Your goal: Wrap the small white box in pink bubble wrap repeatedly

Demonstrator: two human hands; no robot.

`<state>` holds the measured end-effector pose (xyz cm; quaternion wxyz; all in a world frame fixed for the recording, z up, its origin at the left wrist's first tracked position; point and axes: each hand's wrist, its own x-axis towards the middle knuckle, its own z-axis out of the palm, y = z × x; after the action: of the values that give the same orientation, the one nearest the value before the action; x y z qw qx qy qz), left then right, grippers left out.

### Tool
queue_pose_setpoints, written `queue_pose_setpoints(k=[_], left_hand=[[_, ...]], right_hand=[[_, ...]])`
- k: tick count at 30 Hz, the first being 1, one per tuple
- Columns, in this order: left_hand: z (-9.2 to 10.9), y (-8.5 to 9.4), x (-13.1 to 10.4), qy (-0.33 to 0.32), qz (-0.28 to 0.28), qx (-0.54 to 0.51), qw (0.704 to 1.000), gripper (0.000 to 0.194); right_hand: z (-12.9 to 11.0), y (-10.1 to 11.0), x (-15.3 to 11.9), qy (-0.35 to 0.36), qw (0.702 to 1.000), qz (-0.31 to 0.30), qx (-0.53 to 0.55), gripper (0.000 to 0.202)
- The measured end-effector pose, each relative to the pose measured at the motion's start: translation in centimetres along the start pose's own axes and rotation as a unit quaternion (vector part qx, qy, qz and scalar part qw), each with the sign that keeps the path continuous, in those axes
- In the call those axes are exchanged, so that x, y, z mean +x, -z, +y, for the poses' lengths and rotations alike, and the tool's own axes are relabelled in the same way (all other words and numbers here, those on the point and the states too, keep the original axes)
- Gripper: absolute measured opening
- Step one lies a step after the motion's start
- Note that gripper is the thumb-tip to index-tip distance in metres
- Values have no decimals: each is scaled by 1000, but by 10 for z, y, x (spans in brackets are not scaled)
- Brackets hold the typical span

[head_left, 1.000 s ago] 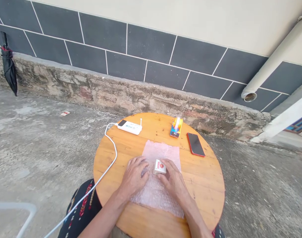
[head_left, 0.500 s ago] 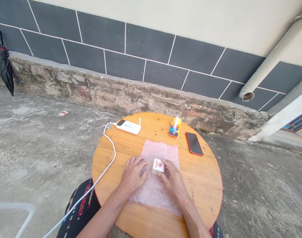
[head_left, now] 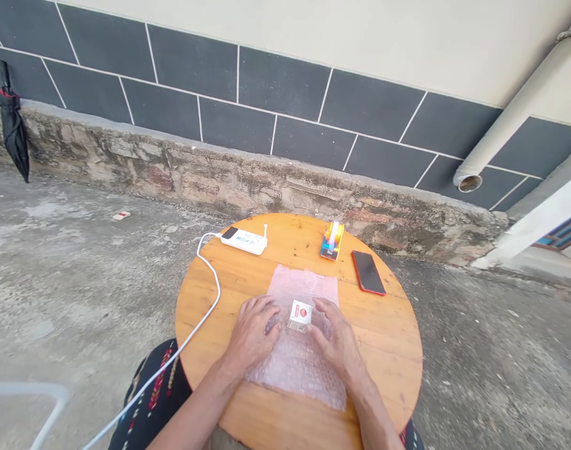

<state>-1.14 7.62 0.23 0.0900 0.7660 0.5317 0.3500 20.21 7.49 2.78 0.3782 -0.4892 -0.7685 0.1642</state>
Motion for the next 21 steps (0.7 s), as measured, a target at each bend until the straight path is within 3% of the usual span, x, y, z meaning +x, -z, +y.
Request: queue_pose_setpoints(k=[3,7,12,15,21], left_hand=[[-1,-1,0,2,-2,-1,1000,23],[-1,-2,-1,6,-7,1,1000,23],[-2,-2,-1,5,-14,-1,1000,24],[-4,-3,-1,0,-16,1,1000,25],[-7,-5,-1,-9,-12,6,1000,26]], right_hand=[[6,6,-1,-48,995,88,20,37],[11,9,-2,-119,979,156,50,33],[15,14,-2,-131,961,224,96,28],[21,15,-3,-139,956,230,123,27],[30,11,-4,-150,967,183,97,27]])
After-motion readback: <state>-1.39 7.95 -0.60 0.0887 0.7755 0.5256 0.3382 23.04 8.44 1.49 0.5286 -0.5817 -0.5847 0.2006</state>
